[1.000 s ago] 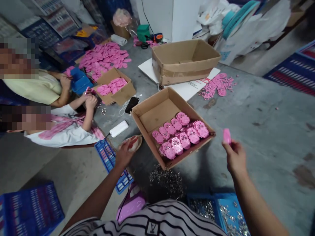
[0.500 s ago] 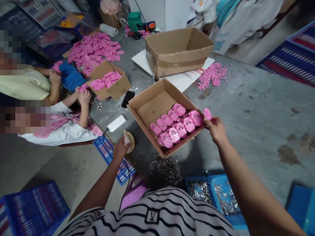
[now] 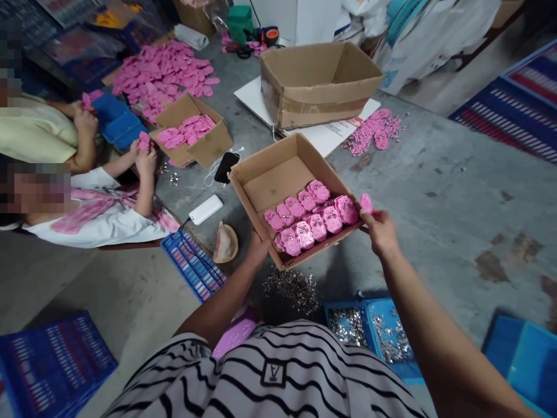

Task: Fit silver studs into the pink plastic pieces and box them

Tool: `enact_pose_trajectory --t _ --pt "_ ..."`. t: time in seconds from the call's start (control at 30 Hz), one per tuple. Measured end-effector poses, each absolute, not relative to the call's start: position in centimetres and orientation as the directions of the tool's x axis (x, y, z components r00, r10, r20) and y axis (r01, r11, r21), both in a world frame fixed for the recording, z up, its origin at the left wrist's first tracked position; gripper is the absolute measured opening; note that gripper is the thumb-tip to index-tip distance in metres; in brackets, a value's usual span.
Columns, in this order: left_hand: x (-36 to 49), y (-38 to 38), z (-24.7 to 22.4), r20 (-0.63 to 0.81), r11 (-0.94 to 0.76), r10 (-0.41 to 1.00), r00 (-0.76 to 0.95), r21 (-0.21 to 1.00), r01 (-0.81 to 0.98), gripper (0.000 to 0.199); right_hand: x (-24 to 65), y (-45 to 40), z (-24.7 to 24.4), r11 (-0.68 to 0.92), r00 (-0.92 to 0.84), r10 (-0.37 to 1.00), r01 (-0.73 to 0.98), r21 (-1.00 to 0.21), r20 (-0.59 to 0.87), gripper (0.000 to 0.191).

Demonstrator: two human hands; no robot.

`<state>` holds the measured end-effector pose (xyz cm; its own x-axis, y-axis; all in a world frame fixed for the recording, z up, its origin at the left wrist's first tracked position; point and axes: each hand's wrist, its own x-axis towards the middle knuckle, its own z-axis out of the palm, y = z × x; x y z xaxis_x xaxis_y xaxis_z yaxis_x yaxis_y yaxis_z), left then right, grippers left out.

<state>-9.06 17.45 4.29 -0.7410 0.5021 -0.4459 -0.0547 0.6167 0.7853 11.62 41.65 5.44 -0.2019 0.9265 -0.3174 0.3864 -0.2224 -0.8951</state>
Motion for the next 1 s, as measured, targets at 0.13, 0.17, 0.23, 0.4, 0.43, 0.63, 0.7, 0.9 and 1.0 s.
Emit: enact_pose_trajectory --t 0.13,0.17,0.23,0.4,0.43,0.63,0.7,0.9,1.0 --pt "-12.8 16.7 4.5 -0.432 0.604 0.486 -0.76 0.794 -0.065 0.055 11.0 39.6 7.3 -0.333 -0.234 0.874 0.35 -0.875 -0.426 0.05" --pt "-13.9 16.5 4.6 -0.437 0.607 0.478 -0.762 0.791 -0.073 0.053 10.7 39.0 7.5 -0.344 -0.245 0.865 0.347 -0.872 -0.439 0.051" --pt "-16.0 16.0 4.8 -0.449 0.61 0.468 -0.761 0.787 -0.089 0.052 10.0 37.4 7.6 -0.351 -0.267 0.852 0.347 -0.87 -0.45 0.054" --pt "-20.2 15.3 5.5 -0.468 0.584 0.51 -0.722 0.804 -0.109 0.057 8.8 33.2 6.7 -0.293 -0.286 0.865 0.38 -0.877 -0.413 0.059" --pt "-20.8 15.2 5.7 -0.47 0.581 0.516 -0.716 0.806 -0.11 0.057 8.7 32.4 6.5 -0.283 -0.294 0.864 0.386 -0.878 -0.408 0.06" --pt "-23.3 15.3 6.6 -0.469 0.594 0.533 -0.704 0.8 -0.083 0.054 9.1 28.3 6.4 -0.235 -0.323 0.863 0.424 -0.875 -0.388 0.057" --pt "-23.5 15.6 6.9 -0.48 0.608 0.545 -0.688 0.791 -0.07 0.051 9.1 27.5 6.8 -0.233 -0.307 0.872 0.425 -0.875 -0.382 0.053" --pt "-23.6 16.3 8.1 -0.486 0.65 0.589 -0.646 0.76 0.022 0.048 8.9 26.5 7.7 -0.261 -0.266 0.867 0.479 -0.838 -0.422 0.038" --pt "-23.9 16.9 8.4 -0.449 0.662 0.616 -0.647 0.74 0.117 0.047 9.1 25.4 7.8 -0.292 -0.274 0.849 0.469 -0.833 -0.452 0.036"
